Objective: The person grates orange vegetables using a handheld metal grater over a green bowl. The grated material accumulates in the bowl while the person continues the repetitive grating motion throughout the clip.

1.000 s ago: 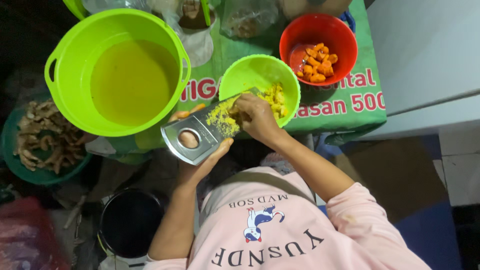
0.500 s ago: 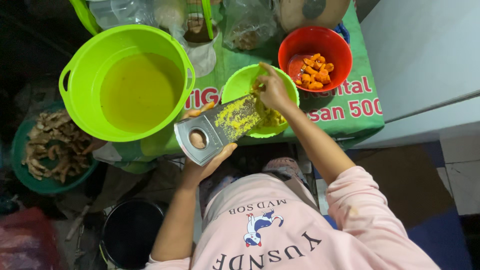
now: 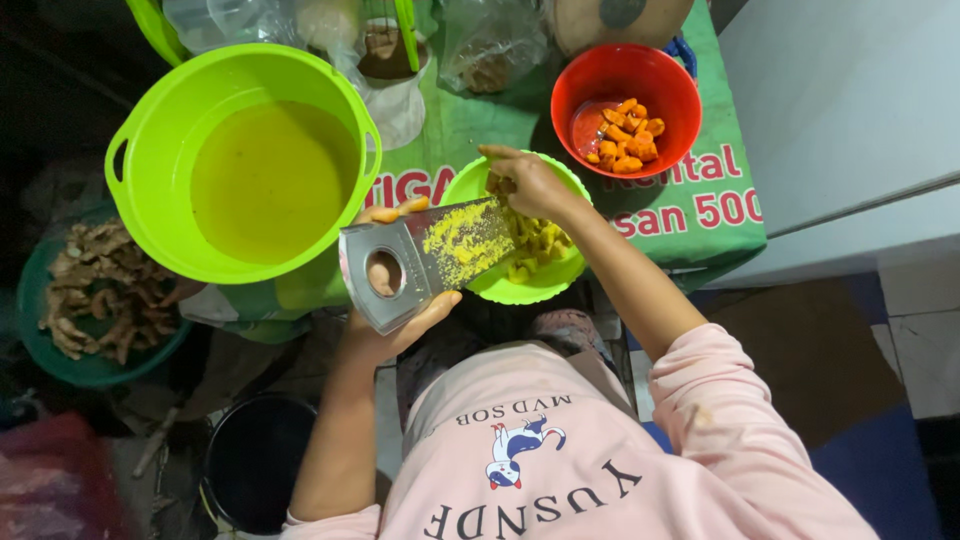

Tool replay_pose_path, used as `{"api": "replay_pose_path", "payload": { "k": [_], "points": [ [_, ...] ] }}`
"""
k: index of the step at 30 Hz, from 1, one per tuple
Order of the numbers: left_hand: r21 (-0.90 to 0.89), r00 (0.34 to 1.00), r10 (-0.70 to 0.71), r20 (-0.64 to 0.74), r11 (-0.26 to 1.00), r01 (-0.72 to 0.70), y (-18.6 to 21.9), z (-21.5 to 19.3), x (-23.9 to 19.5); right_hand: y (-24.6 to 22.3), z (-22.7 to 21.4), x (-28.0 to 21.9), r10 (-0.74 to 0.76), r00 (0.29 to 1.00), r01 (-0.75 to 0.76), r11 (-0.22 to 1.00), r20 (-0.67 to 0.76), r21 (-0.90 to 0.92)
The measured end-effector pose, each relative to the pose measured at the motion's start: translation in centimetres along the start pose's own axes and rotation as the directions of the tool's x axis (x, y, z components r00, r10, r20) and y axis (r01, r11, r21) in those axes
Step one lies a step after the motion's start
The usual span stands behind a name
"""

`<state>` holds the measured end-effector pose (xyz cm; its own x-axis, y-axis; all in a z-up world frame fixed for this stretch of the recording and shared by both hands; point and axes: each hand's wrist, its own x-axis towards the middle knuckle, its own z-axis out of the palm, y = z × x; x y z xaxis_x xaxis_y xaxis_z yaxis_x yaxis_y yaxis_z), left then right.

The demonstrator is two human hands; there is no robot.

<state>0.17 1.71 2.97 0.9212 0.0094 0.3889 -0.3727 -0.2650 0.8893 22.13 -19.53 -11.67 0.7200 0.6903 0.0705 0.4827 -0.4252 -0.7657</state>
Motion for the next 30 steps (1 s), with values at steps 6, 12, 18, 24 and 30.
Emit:
{"api": "replay_pose_path", "payload": {
  "k": [6, 12, 18, 24, 30],
  "points": [
    [0.04, 1.0, -0.015, 0.009, 0.999, 0.014, 0.5, -0.5, -0.2, -2.2, -0.2, -2.4, 0.026, 0.971, 0.008, 0.99, -0.238, 0.142],
    [-0.207, 0.992, -0.109, 0.056, 0.971, 0.118, -1.8, -0.9, -2.3, -6.3, 3.0, -7.5, 0.112, 0.914, -0.062, 0.988, -0.39, 0.139],
    [-0.741, 0.939, -0.343, 0.031, 0.623, 0.252, -3.7, -2.0, -3.9, -7.3, 4.1, -8.7, 0.12, 0.905, -0.045, 0.981, -0.409, 0.188],
    [-0.745, 0.874, -0.472, -0.116, 0.623, 0.238, 0.5, -3.3, 0.0, -6.9, 4.8, -8.4, 0.157, 0.914, -0.015, 0.935, -0.373, 0.355],
    [-0.666, 0.872, -0.454, -0.186, 0.71, 0.228, 3.9, -3.1, 2.5, -8.5, 4.3, -7.9, 0.062, 0.908, 0.005, 0.987, -0.415, 0.16]
  ]
}}
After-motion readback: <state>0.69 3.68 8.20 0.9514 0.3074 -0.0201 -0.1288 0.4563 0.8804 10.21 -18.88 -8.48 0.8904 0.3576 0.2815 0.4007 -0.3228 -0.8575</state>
